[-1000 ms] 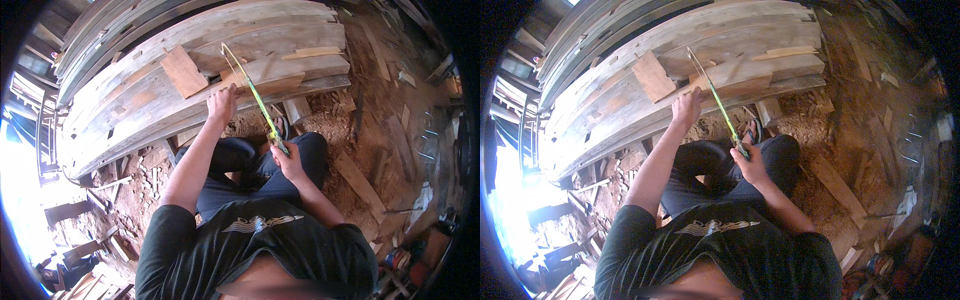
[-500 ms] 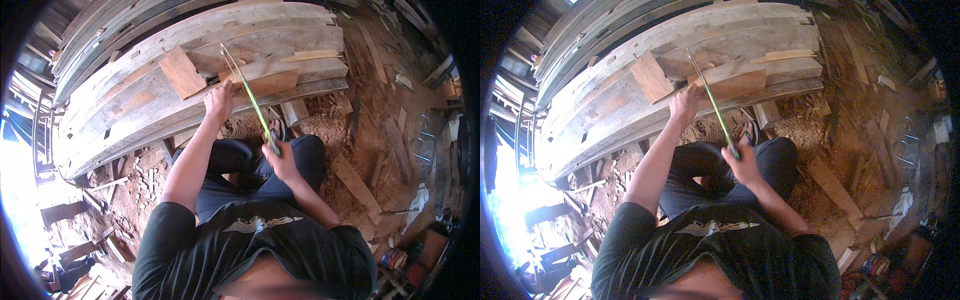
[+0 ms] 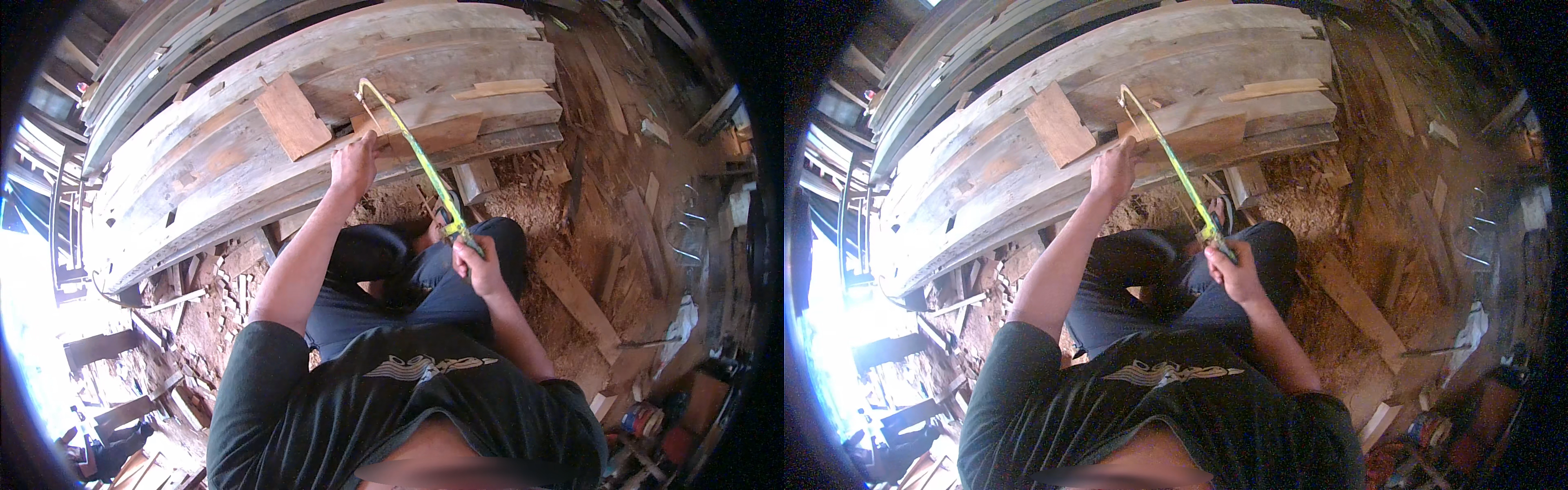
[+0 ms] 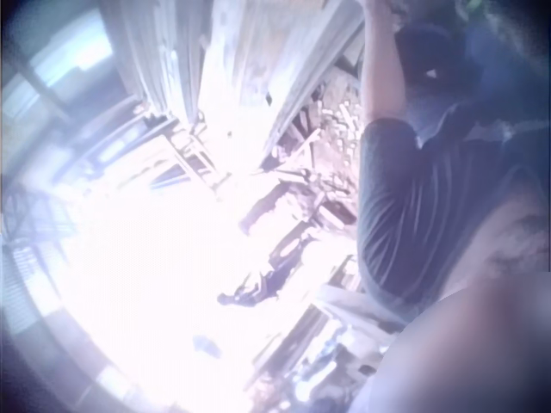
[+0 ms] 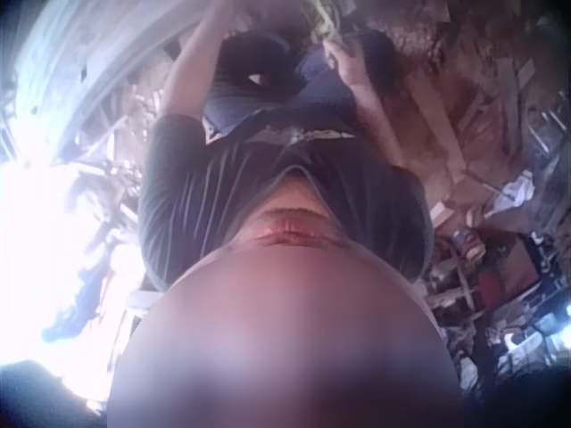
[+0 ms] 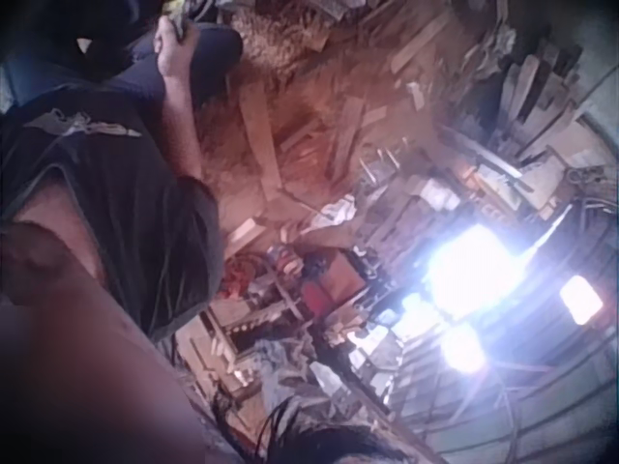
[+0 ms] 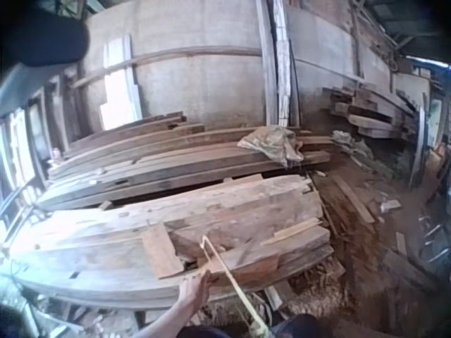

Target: The person uses a hand saw to cut a small rectangular piece of wood placed on a larger plank. They hold the wood steady with one hand and saw with the other, completing the cut and separating the piece.

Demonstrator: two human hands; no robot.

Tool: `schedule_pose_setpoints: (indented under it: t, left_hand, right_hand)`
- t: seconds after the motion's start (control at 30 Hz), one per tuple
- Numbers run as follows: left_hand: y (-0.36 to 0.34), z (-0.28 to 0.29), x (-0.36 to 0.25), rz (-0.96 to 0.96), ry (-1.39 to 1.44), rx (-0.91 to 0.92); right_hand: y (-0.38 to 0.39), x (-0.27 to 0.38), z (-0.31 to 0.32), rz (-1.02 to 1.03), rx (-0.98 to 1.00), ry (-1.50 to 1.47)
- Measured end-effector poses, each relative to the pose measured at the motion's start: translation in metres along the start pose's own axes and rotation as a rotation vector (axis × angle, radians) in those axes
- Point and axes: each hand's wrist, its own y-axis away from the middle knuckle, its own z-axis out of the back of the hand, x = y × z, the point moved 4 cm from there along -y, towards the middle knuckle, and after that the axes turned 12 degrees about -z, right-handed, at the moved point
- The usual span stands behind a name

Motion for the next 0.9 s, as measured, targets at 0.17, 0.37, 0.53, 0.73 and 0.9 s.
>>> schedule_pose_setpoints:
  t: [0.17,0.37,0.53,0.73,0.9]
  left_hand:
    - [-0.007,0.001,-0.001,0.035,-0.025,0.059]
    - [-0.005,0.001,0.002,0.079,0.026,0.034]
    - [0.016,0.005,0.013,0.103,0.402,-0.197]
    - [0.037,-0.009,0.014,0.090,0.888,-0.357]
    - [0.047,-0.015,0.021,0.086,0.581,-0.407]
  right_hand:
    - [-0.008,0.026,0.012,-0.046,0.033,-0.044]
    - [0.001,0.034,-0.025,-0.030,-0.062,0.114]
    - [0.018,0.009,-0.027,0.008,-0.046,-0.001]
    - [0.021,-0.015,-0.004,0.105,0.223,-0.250]
    - [0.019,-0.003,-0.010,0.266,0.036,0.157]
